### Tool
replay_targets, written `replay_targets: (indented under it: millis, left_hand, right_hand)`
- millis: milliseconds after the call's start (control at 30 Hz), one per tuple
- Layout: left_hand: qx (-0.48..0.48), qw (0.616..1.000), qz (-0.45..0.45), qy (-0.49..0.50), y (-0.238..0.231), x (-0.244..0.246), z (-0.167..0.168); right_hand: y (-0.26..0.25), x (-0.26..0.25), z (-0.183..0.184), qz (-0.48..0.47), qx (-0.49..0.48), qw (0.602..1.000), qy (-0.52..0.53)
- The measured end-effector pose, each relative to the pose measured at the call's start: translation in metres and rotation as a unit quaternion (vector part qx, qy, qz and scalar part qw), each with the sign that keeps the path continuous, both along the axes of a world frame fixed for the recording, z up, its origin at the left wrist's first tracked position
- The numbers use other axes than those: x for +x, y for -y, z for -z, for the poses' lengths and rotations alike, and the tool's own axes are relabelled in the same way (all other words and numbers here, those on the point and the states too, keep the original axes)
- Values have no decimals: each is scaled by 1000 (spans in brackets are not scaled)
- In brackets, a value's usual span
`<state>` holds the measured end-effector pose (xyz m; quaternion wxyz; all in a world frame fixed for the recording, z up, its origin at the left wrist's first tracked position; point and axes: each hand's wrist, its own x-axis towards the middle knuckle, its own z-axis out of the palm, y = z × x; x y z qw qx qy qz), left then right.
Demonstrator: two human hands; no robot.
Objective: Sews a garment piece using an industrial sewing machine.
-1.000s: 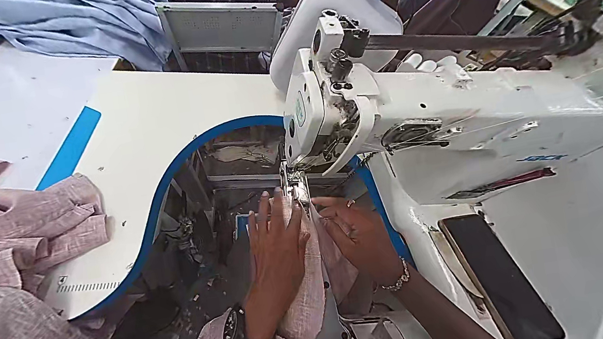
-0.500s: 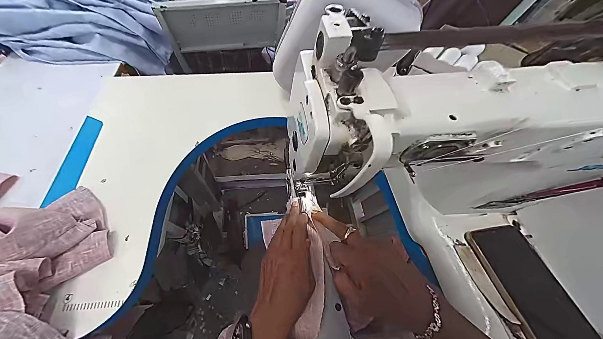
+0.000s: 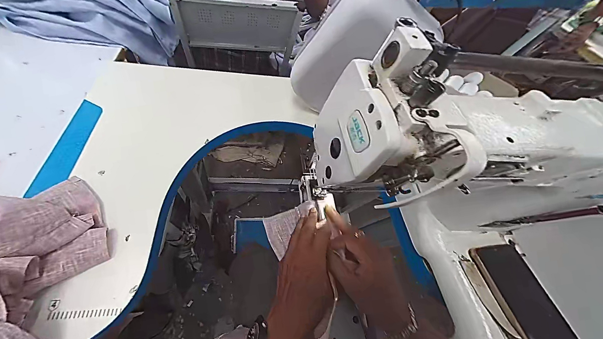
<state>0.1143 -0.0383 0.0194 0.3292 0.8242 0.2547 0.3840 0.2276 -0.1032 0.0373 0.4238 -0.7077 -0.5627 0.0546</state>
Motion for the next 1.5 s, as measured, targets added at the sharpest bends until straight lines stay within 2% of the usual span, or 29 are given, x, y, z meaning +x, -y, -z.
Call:
replay_targets:
  millis: [133,233,300,400,567,633,700,733,800,833,867,900,933,1000,1067,1100,1167,1267,1333,1500]
  left_hand:
    - [-4,1000,-10,-14,3,3,0]
    - [8,1000,-19,-6,-2,8,0]
    - [7,1000,-21,-6,-1,8,0]
    - [-8,1000,-21,3,-3,11,2]
    - [-10,997,-64,48,-16,27,6]
    - [-10,996,-72,59,-22,32,7]
    - [-71,995,-57,44,-16,18,-1]
    - [-153,988,-28,9,-9,2,-11]
    - [-292,952,56,-74,5,-34,-29]
    - [-308,941,74,-119,17,-49,-36]
    - [-288,945,71,-135,32,-59,-40]
    - [-229,965,49,-115,46,-64,-37]
    - [-160,984,18,-73,56,-64,-28]
    - [-58,998,-23,13,58,-53,-10]
    - [-14,998,-41,43,65,-43,2]
    - [-12,998,-46,44,63,-42,6]
    - [-41,996,-58,53,46,-34,7]
    - [-109,994,-13,16,57,-46,-2]
    - [-134,991,12,9,53,-55,-12]
    - [-57,996,-58,46,56,-34,6]
  right_hand:
    - [3,8,-3,-25,-5,984,-175]
    - [-3,12,-3,-29,-6,979,-203]
    - [-1,9,-1,-14,-4,986,-168]
    - [0,1,2,19,1,999,-26]
    - [-13,-16,2,80,65,985,136]
    - [-15,-14,-3,88,60,976,188]
    - [4,-13,-17,90,4,974,207]
    - [23,-13,-28,92,-38,973,208]
    - [68,-6,-36,89,-117,968,205]
    - [92,2,-30,72,-158,968,183]
    - [112,12,-24,32,-205,969,132]
    - [126,25,-19,-23,-231,969,80]
    - [131,30,-17,-87,-216,970,62]
    - [114,5,-45,-178,-175,960,124]
    - [109,-53,-67,-137,-221,943,209]
    - [108,-72,-70,-100,-283,930,210]
    - [95,-67,-80,-59,-351,911,209]
    - [86,-64,-117,-72,-415,874,241]
    - [71,-61,-126,-114,-470,843,233]
    - [63,-40,-117,-151,-500,831,193]
